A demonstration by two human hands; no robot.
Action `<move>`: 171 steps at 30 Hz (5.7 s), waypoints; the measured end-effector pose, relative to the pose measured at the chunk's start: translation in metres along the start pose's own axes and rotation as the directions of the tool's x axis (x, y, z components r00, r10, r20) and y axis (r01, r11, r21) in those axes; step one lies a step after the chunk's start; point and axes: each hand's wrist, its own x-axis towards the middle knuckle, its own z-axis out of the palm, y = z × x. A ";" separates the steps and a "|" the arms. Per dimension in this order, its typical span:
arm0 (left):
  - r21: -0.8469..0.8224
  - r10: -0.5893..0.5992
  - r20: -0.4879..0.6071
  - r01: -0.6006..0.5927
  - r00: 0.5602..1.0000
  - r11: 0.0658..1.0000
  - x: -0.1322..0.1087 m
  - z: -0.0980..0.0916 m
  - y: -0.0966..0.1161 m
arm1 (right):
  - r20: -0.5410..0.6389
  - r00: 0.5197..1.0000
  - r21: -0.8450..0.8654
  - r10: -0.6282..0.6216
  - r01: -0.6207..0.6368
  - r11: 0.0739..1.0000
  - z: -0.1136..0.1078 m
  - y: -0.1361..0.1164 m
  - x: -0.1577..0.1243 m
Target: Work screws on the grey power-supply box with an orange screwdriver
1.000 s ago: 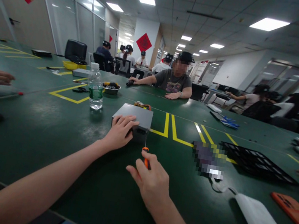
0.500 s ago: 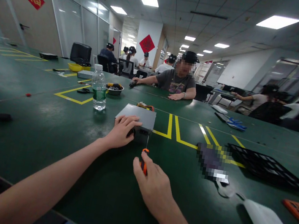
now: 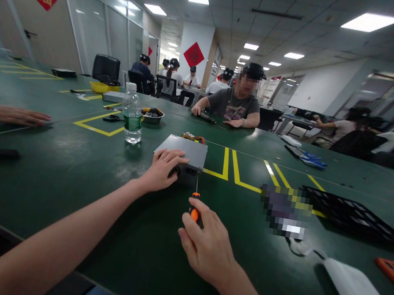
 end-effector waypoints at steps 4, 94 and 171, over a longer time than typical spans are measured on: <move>-0.006 0.008 -0.008 -0.008 1.000 1.000 0.000 0.000 -0.002 | 0.085 0.994 -0.047 -0.075 0.079 0.996 0.003 0.005 0.000; -0.002 -0.036 -0.011 0.036 0.999 0.999 -0.001 0.000 0.002 | -0.122 0.977 -0.342 -0.177 0.126 0.931 0.015 -0.007 0.014; 0.035 -0.004 -0.065 0.006 0.998 0.999 -0.001 0.006 0.001 | -0.254 0.967 0.232 0.033 0.027 0.972 0.023 0.014 0.029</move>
